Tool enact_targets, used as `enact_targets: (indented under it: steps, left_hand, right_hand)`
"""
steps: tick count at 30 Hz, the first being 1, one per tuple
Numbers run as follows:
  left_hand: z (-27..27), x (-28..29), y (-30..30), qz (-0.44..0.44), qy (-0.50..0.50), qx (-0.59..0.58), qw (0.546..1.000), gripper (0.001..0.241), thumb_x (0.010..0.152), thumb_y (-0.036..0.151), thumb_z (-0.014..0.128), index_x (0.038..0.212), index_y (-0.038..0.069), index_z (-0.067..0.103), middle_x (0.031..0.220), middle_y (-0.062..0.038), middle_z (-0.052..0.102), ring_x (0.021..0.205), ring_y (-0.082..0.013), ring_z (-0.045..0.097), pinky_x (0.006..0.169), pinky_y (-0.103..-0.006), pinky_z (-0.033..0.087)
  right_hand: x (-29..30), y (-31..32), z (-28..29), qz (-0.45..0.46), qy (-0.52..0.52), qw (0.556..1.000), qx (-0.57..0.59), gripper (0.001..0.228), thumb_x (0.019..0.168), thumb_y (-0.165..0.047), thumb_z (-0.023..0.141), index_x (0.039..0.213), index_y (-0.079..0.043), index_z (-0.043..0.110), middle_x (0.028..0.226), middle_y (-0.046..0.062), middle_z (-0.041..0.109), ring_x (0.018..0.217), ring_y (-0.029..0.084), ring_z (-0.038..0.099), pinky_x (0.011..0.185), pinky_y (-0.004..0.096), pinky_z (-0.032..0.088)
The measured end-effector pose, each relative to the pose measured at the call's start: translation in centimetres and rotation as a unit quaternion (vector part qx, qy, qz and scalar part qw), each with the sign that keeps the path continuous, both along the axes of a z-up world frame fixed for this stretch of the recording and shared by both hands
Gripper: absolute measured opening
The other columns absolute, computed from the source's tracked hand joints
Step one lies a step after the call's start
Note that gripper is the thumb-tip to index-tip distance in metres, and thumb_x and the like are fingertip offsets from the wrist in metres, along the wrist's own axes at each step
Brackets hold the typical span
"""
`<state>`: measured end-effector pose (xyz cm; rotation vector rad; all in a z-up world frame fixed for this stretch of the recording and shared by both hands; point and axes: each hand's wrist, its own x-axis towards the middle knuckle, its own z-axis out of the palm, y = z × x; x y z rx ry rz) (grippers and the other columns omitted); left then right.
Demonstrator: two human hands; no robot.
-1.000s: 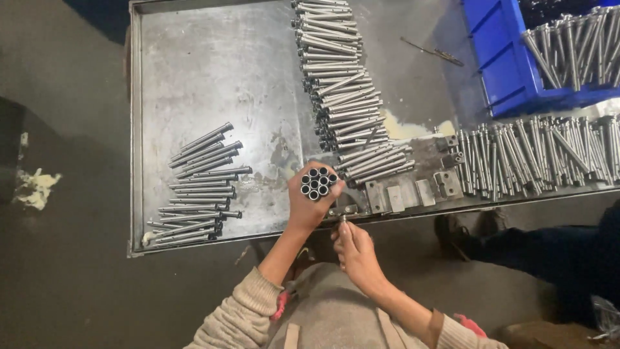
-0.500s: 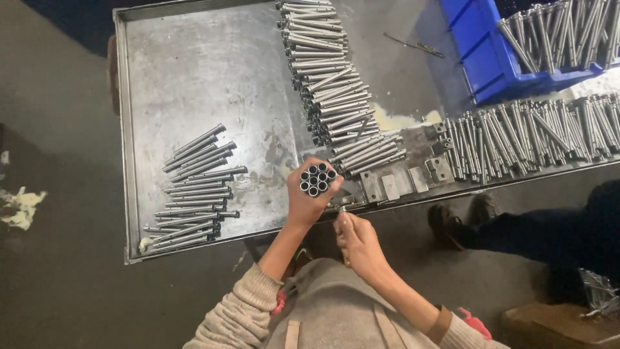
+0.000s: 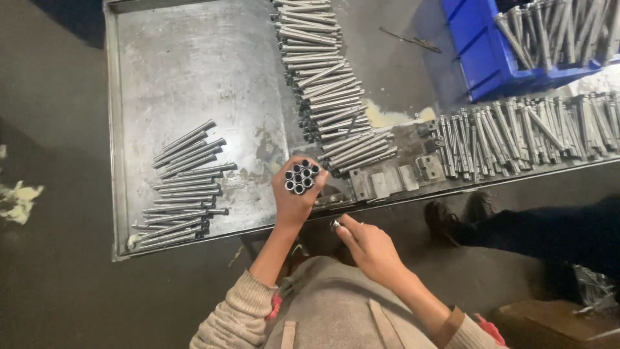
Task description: A person is shown picking up long metal rods from a pile on a workbench and inserting them one by one into a circular metal fixture.
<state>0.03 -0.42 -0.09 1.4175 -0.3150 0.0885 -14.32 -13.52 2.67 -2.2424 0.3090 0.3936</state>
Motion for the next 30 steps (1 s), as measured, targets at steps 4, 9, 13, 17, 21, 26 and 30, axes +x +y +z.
enact_targets:
  steps: [4, 9, 13, 17, 21, 26, 30]
  left_hand:
    - [0.6, -0.8, -0.2, 0.024, 0.012, 0.033, 0.999, 0.012, 0.082, 0.007, 0.083, 0.088, 0.008, 0.072, 0.076, -0.010, 0.074, 0.072, -0.0160, 0.071, 0.069, -0.0334, 0.058]
    - [0.4, -1.0, -0.7, 0.036, -0.019, 0.057, 0.998, 0.013, 0.083, 0.004, 0.083, 0.089, 0.007, 0.071, 0.076, -0.012, 0.075, 0.072, -0.0228, 0.073, 0.071, -0.0375, 0.059]
    - [-0.4, -1.0, -1.3, 0.062, -0.025, 0.080, 0.994, 0.013, 0.083, 0.007, 0.082, 0.090, 0.008, 0.071, 0.077, -0.010, 0.074, 0.074, -0.0218, 0.074, 0.071, -0.0348, 0.058]
    - [-0.9, -1.1, -1.1, 0.079, -0.046, 0.112, 0.990, 0.015, 0.082, 0.009, 0.084, 0.090, 0.008, 0.071, 0.079, -0.011, 0.074, 0.075, -0.0238, 0.073, 0.073, -0.0369, 0.057]
    - [-1.9, -0.8, -1.0, 0.107, -0.051, 0.116, 0.986, 0.015, 0.081, 0.009, 0.083, 0.089, 0.008, 0.071, 0.077, -0.010, 0.074, 0.073, -0.0214, 0.073, 0.073, -0.0337, 0.057]
    - [-2.0, -0.4, -1.2, 0.106, -0.074, 0.098, 0.987, 0.016, 0.080, 0.008, 0.085, 0.088, 0.008, 0.071, 0.075, -0.009, 0.073, 0.070, -0.0202, 0.071, 0.072, -0.0326, 0.056]
    - [0.1, -1.1, -1.2, 0.060, -0.075, 0.049, 0.994, 0.019, 0.072, 0.005, 0.088, 0.082, 0.008, 0.072, 0.071, -0.009, 0.074, 0.066, -0.0179, 0.071, 0.071, -0.0299, 0.057]
  right_hand:
    - [0.9, -5.7, -3.3, -0.095, -0.157, 0.983, 0.009, 0.023, 0.099, -0.018, 0.061, 0.118, -0.011, 0.073, 0.091, 0.023, 0.075, 0.090, 0.051, 0.069, 0.077, 0.053, 0.055]
    - [3.0, -10.3, -6.4, 0.075, -0.330, 0.926, -0.167, 0.009, 0.095, -0.030, 0.070, 0.102, -0.026, 0.074, 0.100, 0.001, 0.062, 0.092, 0.027, 0.061, 0.085, 0.036, 0.046]
    - [5.9, -12.0, -6.0, 0.144, -0.312, 0.933, -0.105, 0.013, 0.100, -0.030, 0.064, 0.102, -0.019, 0.071, 0.099, 0.005, 0.059, 0.092, 0.032, 0.059, 0.081, 0.040, 0.046]
    - [4.4, -12.0, -6.3, 0.156, -0.306, 0.935, -0.087, 0.014, 0.100, -0.030, 0.063, 0.100, -0.019, 0.072, 0.097, 0.005, 0.059, 0.091, 0.031, 0.058, 0.079, 0.040, 0.046]
    - [0.4, -13.6, -5.6, 0.065, -0.312, 0.945, -0.080, 0.012, 0.089, -0.026, 0.076, 0.099, -0.023, 0.081, 0.099, 0.003, 0.069, 0.096, 0.026, 0.065, 0.087, 0.037, 0.049]
    - [6.4, -25.8, -7.8, -0.152, -0.384, 0.866, -0.282, 0.034, 0.101, -0.011, 0.070, 0.131, 0.000, 0.058, 0.124, 0.024, 0.052, 0.120, 0.042, 0.050, 0.103, 0.050, 0.035]
    - [6.1, -23.1, -2.9, -0.163, -0.331, 0.882, -0.292, 0.070, 0.104, -0.005, 0.063, 0.158, 0.016, 0.024, 0.152, 0.047, 0.032, 0.140, 0.064, 0.028, 0.116, 0.067, 0.019]
